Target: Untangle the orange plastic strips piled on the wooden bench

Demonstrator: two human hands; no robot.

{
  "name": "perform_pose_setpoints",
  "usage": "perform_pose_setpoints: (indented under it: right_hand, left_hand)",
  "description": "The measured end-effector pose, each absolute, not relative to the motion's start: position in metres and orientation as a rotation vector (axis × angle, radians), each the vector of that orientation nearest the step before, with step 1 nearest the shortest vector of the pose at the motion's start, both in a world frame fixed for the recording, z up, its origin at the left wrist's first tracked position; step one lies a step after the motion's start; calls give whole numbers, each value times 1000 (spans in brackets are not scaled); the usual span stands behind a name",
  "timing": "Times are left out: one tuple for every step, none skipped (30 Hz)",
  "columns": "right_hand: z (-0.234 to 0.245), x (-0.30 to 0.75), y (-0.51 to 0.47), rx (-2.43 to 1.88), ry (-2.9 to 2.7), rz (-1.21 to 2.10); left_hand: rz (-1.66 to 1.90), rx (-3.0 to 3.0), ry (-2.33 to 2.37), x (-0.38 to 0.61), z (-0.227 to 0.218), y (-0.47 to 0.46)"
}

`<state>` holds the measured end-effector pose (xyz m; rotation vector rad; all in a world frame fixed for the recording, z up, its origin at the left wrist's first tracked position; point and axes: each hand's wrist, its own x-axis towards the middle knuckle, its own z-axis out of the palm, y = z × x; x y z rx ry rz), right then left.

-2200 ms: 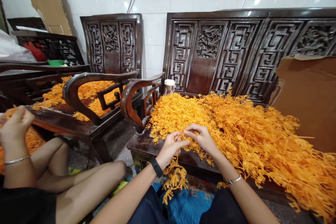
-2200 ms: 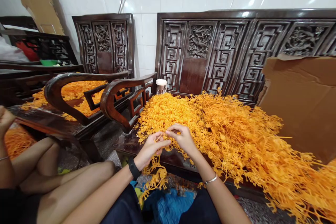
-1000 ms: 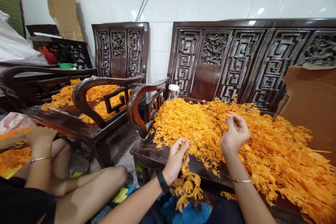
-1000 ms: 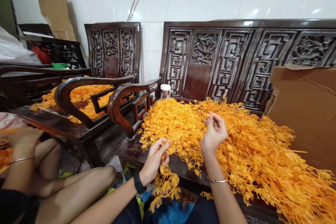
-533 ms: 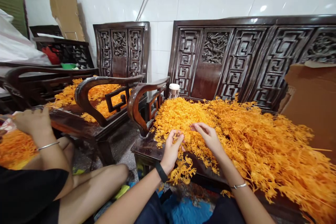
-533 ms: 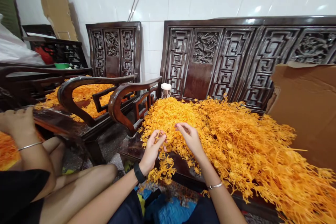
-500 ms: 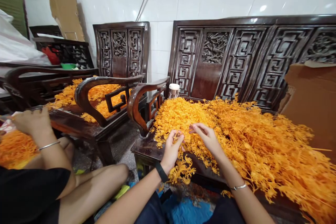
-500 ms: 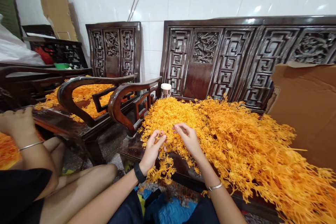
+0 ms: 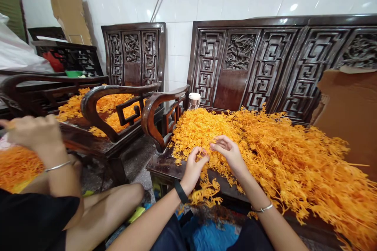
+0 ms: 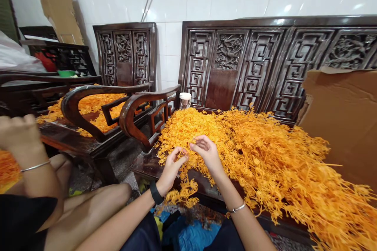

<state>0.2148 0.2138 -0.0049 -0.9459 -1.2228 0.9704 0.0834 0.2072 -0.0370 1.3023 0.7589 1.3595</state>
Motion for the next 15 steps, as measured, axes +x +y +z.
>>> perform_pose_setpoints:
  right_hand:
    - [-5, 214, 213, -944, -1242, 980]
    - [-5, 214, 213, -944, -1265, 995]
    - [-5, 214, 212, -943, -1284, 1013]
    - [-5, 214, 212, -939, -1299, 1027]
    - [-5, 213, 212, -937, -1307, 1038]
    - [-5, 213, 212, -939, -1308, 1045]
    - [-6, 214, 212, -943, -1304, 1051]
    - [-7, 214, 212, -949, -1298, 1060]
    - [-8, 214, 213, -957, -1290, 1070]
    - [-9, 215, 213, -969, -1287, 1079]
    - [-10, 215, 213, -985, -1288, 1084]
    - [-11, 216, 214, -1005, -1294, 1082]
    - [-12, 218, 214, -1025, -1299, 1075]
    - [-13, 219, 215, -1043, -1301, 1063]
    - [-14, 221, 215, -1053, -1300, 1050]
  left_hand:
    - [1354, 1280, 767, 83, -36, 207]
    - [1343, 1252, 763, 83, -34, 207]
    - [1325, 1226, 748, 82, -33, 207]
    - [1301, 1201, 724, 82, -32, 207]
    - [1279, 1178, 697, 81, -31, 206]
    - [1267, 1157, 677, 81, -31, 206]
    - [1263, 1140, 665, 81, -31, 207]
    - [1267, 1128, 658, 82, -31, 207]
    - [1278, 1121, 655, 82, -32, 208]
    - [1292, 1121, 652, 82, -33, 209]
    - [1301, 1127, 651, 83, -34, 210]
    - [1306, 1137, 651, 83, -34, 211]
    - [1305, 1149, 652, 83, -35, 211]
    - [1295, 1164, 653, 83, -35, 212]
    - [1277, 1177, 655, 83, -35, 212]
